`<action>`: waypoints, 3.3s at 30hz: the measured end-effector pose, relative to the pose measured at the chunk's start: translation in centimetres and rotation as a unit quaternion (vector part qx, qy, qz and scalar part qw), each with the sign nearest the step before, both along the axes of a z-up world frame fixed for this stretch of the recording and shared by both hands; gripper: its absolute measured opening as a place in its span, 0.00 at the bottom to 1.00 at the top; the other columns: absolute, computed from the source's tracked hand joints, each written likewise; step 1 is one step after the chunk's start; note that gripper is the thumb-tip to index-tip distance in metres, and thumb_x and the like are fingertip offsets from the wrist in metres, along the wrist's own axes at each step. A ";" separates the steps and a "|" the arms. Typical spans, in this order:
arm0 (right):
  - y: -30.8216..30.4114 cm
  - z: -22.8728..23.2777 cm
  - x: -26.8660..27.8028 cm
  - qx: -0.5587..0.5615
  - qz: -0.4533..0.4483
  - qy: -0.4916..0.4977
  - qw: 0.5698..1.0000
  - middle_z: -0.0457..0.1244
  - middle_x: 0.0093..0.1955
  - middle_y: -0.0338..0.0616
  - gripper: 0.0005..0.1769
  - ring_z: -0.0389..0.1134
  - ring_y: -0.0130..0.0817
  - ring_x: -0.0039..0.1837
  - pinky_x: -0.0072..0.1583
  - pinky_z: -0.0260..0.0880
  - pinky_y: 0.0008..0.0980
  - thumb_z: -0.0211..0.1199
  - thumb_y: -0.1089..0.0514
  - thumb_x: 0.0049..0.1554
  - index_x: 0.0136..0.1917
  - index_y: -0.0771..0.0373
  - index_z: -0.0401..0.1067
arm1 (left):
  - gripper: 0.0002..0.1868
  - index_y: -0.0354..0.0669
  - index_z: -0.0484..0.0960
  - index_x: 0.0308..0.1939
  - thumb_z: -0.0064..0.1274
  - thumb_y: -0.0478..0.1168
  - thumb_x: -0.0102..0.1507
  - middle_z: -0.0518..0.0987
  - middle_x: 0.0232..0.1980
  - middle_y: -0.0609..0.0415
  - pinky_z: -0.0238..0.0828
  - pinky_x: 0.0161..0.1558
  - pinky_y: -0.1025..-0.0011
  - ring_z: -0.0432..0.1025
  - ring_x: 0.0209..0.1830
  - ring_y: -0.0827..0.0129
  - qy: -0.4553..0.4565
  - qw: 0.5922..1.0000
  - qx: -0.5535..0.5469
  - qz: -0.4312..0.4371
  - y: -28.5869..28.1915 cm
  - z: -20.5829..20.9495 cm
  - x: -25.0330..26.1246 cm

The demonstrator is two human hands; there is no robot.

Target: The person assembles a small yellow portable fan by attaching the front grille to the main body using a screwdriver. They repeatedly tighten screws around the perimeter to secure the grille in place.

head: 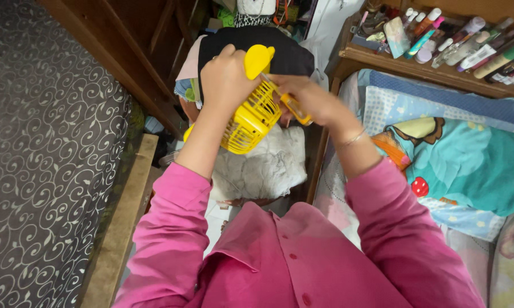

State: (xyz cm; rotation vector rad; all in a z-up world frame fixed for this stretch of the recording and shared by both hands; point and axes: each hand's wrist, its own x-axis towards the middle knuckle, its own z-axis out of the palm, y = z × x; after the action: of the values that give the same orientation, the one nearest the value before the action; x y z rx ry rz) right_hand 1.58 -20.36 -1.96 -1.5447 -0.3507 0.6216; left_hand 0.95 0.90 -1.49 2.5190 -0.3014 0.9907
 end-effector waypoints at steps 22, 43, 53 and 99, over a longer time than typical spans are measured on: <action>2.0 -2.5 -1.8 -0.252 -0.172 -0.559 0.771 0.66 0.43 0.44 0.11 0.69 0.41 0.44 0.44 0.67 0.36 0.59 0.57 0.65 0.59 0.55 0.77 | 0.15 0.40 0.79 0.27 0.69 0.44 0.46 0.76 0.34 0.49 0.73 0.31 0.58 0.75 0.30 0.50 -0.016 0.999 0.042 -0.021 0.4 0.1 0.4; -0.7 -1.5 -1.4 0.179 0.000 0.209 0.961 0.58 0.35 0.37 0.18 0.54 0.21 0.27 0.27 0.51 0.21 0.53 0.53 0.65 0.63 0.64 0.72 | 0.13 0.43 0.79 0.28 0.67 0.43 0.48 0.75 0.34 0.51 0.72 0.30 0.59 0.75 0.29 0.52 -0.033 0.999 0.038 -0.016 -0.2 0.1 -0.4; 1.5 -2.0 -3.1 -0.205 -0.114 -0.398 0.887 0.64 0.41 0.41 0.21 0.64 0.25 0.33 0.35 0.65 0.24 0.53 0.53 0.64 0.67 0.59 0.69 | 0.14 0.43 0.79 0.28 0.68 0.43 0.46 0.76 0.34 0.51 0.73 0.30 0.59 0.76 0.30 0.52 -0.030 0.999 0.021 -0.003 -0.2 0.0 -0.5; 6.4 -31.6 -1.1 -0.099 -0.104 0.018 0.989 0.66 0.45 0.37 0.21 0.62 0.20 0.37 0.36 0.64 0.24 0.58 0.48 0.64 0.67 0.57 0.71 | 0.20 0.42 0.77 0.56 0.53 0.52 0.68 0.76 0.60 0.43 0.66 0.59 0.63 0.71 0.60 0.52 0.345 0.881 -0.295 -0.132 4.5 -41.4 -2.2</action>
State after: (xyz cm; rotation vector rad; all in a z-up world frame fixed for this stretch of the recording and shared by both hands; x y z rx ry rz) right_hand 0.48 -13.91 -33.56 -1.7321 -0.0998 0.5304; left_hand -1.29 5.41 -42.87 2.0126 -0.0920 0.0140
